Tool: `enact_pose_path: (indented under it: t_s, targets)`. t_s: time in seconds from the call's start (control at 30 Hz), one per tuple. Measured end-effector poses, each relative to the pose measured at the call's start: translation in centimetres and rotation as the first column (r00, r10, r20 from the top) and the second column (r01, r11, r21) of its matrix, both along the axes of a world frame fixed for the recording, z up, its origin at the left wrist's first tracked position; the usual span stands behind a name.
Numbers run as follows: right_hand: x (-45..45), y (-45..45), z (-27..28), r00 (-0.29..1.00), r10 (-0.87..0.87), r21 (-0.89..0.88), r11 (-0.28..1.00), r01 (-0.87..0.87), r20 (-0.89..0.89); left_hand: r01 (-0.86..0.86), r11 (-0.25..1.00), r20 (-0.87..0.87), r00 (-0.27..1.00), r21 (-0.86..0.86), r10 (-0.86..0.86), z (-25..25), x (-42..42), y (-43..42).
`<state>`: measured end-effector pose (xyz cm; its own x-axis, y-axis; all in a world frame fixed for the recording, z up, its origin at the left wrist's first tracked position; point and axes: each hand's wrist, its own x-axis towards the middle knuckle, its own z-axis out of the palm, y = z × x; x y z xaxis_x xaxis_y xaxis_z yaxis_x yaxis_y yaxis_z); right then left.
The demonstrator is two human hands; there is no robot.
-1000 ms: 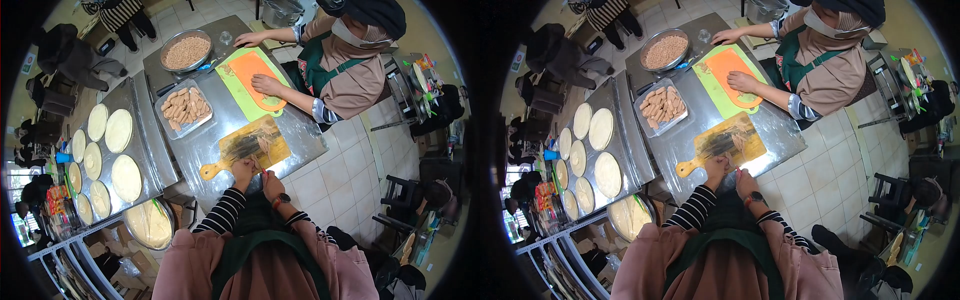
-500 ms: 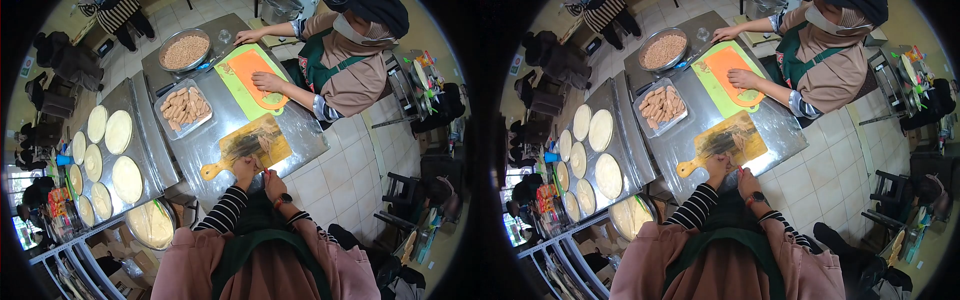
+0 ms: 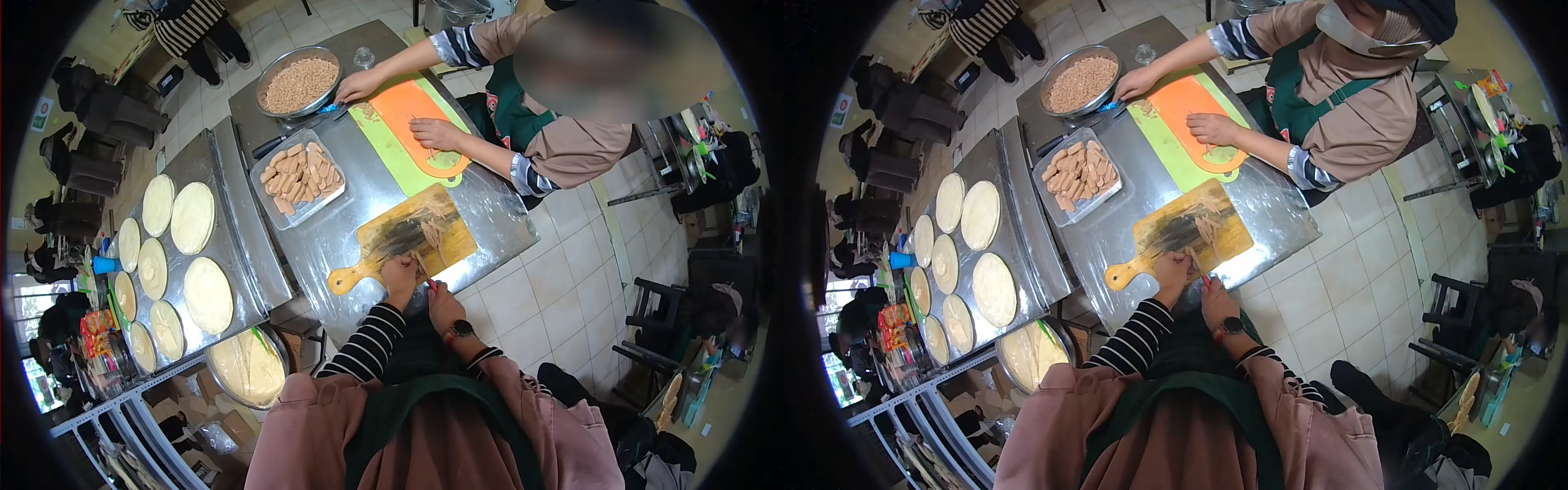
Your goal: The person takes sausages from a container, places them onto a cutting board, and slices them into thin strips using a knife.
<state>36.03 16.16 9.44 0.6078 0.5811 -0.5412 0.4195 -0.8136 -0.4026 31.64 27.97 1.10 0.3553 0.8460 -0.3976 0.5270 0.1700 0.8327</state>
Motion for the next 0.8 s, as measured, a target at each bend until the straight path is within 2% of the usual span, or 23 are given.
enact_pose_path:
  t_s: [0.23, 0.3, 0.4, 0.53, 0.6, 0.8]
  targets:
    - [-0.3, 0.2, -1.2, 0.997, -0.026, 0.086, 0.996, 0.020, 0.073, -0.010, 0.999, -0.006, 1.000, -0.032, 0.009, 0.1, 0.0, 0.1]
    - [-0.4, 0.3, -1.4, 0.987, -0.021, 0.080, 0.997, 0.008, 0.158, 0.011, 0.996, -0.019, 1.000, -0.083, -0.013, 0.5, 0.1, 0.2]
    - [0.1, 1.3, -1.4, 0.996, 0.009, 0.005, 1.000, -0.009, 0.084, -0.017, 0.992, 0.002, 1.000, -0.127, 0.017, 3.3, 0.3, 0.1]
    - [0.5, 1.3, -1.2, 0.999, 0.028, -0.037, 0.999, -0.027, 0.045, -0.028, 0.992, 0.017, 0.999, -0.124, 0.030, 2.3, 0.3, -0.2]
    - [0.6, 0.6, -1.0, 0.998, 0.045, -0.004, 0.999, -0.044, 0.055, 0.004, 1.000, -0.026, 1.000, 0.014, -0.004, 2.1, 0.3, -0.1]
    - [1.2, -0.5, -0.4, 0.993, 0.030, 0.057, 0.998, -0.036, 0.111, 0.010, 1.000, -0.069, 0.998, -0.020, -0.012, 2.6, 0.3, -0.2]
